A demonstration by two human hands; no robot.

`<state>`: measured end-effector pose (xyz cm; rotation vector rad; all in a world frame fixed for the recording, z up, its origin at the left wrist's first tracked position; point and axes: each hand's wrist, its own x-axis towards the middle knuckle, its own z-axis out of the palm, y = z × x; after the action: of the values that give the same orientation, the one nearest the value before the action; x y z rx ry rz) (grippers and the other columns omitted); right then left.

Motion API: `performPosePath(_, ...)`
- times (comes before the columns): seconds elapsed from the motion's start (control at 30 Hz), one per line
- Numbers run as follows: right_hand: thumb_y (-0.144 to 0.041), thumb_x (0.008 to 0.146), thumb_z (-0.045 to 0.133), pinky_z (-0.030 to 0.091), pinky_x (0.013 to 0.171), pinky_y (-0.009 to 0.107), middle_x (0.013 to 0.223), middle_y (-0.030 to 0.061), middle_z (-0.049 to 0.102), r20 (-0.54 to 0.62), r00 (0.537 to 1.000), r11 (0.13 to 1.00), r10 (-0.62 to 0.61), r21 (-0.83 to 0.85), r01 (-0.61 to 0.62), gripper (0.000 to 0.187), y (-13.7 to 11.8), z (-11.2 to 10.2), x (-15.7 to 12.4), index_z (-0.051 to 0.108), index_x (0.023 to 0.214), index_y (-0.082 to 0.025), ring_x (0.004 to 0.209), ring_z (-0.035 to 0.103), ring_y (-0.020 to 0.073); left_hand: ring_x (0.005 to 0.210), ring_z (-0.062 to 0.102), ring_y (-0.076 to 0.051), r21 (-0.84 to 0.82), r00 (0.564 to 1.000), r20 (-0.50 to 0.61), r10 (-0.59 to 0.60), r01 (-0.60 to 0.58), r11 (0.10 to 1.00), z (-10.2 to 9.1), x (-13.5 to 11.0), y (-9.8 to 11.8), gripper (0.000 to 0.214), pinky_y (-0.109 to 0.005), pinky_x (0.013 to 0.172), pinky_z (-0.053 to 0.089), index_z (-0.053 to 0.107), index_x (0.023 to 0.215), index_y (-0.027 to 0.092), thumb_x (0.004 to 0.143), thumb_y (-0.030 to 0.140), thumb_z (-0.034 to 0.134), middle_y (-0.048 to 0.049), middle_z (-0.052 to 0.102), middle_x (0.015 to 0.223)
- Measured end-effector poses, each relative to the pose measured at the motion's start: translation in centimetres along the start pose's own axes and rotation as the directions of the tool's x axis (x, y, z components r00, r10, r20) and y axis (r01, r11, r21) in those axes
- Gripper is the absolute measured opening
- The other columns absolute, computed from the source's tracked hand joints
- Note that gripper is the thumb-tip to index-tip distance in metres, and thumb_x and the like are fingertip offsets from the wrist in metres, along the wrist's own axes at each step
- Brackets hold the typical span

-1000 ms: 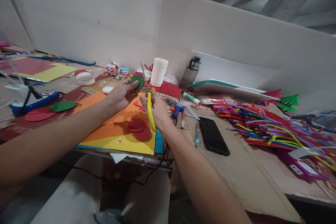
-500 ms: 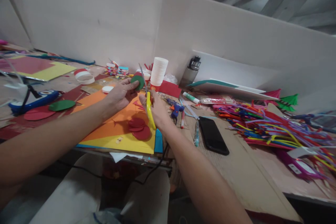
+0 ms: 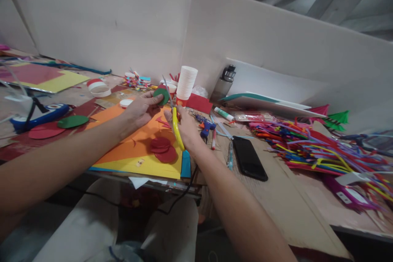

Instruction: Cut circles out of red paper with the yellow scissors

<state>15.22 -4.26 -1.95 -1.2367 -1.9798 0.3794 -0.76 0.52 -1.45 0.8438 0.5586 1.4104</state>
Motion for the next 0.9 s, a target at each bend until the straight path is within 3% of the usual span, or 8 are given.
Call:
performPosePath(0.23,-0.066,0.088,0.042,0.034,0.058,0.025,0.071,-0.0017,0.048,0.042,0.998,0.995,0.055,0.087,-0.058,0.046,-0.20,-0.23,-0.12,0.049,0.086,-0.021,0.063,0.044,0.0127,0.054,0.053,-0.006,-0.004,1.000,0.005,0.002,-0.002,1.000,-0.26,0.11,0.05,0.025,-0.019,0.052,0.035,0.061,0.071,0.014,0.058,0.014,0.083,0.0014,0.065,0.065)
performPosePath(0.53,-0.062,0.092,0.038,0.038,0.062,0.026,0.078,0.0006,0.054,0.029,1.000,0.998,-0.004,0.055,0.003,0.044,0.00,-0.27,-0.05,0.049,0.089,-0.020,0.066,0.047,0.0125,0.050,0.050,-0.007,0.063,1.000,0.027,0.010,-0.012,0.998,-0.25,0.08,0.02,0.024,-0.020,0.047,0.030,0.060,0.067,0.014,0.057,0.013,0.082,0.0014,0.061,0.060)
performPosePath(0.9,-0.063,0.088,0.043,0.036,0.065,0.028,0.079,0.0010,0.054,0.043,0.999,1.000,0.025,0.001,-0.025,0.044,-0.19,-0.90,-0.04,0.049,0.081,-0.020,0.069,0.046,0.0136,0.050,0.051,-0.007,0.096,0.999,0.049,0.001,-0.005,0.995,-0.59,0.12,0.21,0.025,-0.018,0.046,0.031,0.061,0.068,0.013,0.056,0.014,0.082,0.0008,0.062,0.061)
